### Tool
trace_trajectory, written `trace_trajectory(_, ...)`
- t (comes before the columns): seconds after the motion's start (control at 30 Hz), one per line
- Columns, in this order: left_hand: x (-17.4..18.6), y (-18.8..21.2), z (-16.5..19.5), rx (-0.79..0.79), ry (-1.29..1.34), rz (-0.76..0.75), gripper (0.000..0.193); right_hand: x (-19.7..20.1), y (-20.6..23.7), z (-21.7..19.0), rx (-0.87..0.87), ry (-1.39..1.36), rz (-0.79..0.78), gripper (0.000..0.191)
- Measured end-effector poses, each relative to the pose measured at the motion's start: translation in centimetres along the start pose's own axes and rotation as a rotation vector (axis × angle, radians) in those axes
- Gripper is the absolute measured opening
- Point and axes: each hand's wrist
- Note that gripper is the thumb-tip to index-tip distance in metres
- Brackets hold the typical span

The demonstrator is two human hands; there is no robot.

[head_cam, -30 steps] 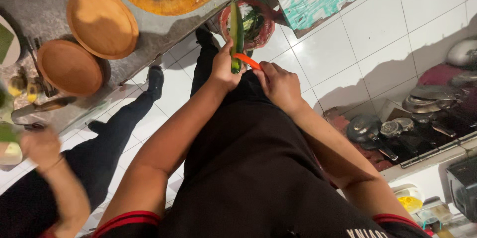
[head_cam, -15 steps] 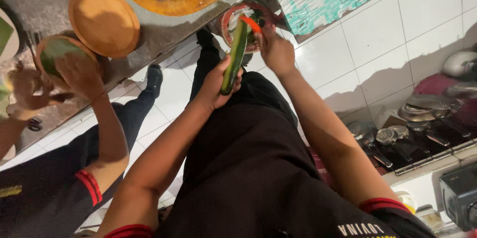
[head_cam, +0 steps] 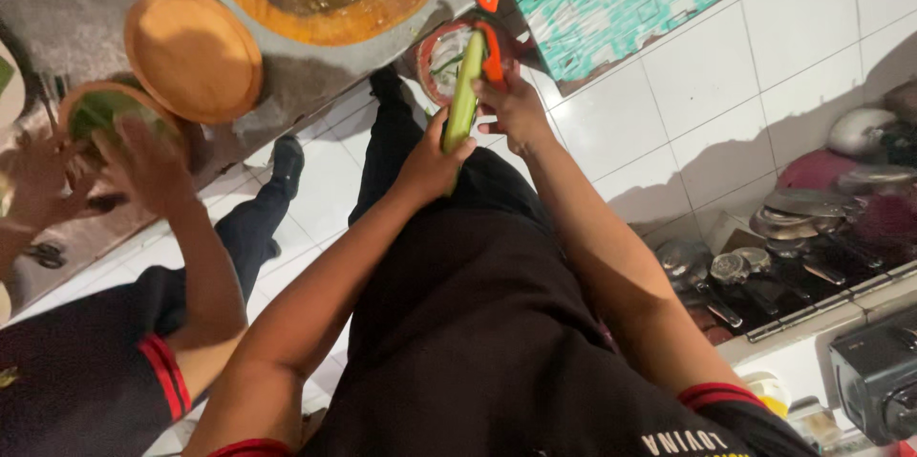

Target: The person peels a cucumber with a peeler, then slices it into rounds on a wooden cutting board. The sliced cucumber is placed into small bowls lined with banana leaves.

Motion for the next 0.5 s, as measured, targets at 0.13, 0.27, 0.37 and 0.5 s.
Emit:
trace_trajectory(0.13,0.4,-0.1,-0.1,0.111,-0.179,-0.094,0.076,-0.1,0.2,-0.1,-0.004,0.049,0.014,0.039)
trace_trajectory(0.27,1.3,-0.2,0.0,0.095,-0.260,-0.108,0.076,0.0,-0.1,-0.2,-0.006,0.018,-0.013,0.042)
trace_trajectory(0.37,1.7,-0.2,0.1,-0.010,-0.238,-0.058,0.074,-0.1,-0.4,-0.3,-0.082,-0.054,-0.111,0.040)
trace_trajectory(0.5,2.0,-0.5,0.0,0.011,-0.313,-0.038,0.079,-0.3,-0.5,-0.4,-0.024,-0.040,-0.153,0.040)
Point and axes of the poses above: each hand's wrist, its own y-axis away from the middle knuckle, its own x-axis out of the back of the hand, z = x × y, and after that the axes turned 14 degrees about -y, right-handed
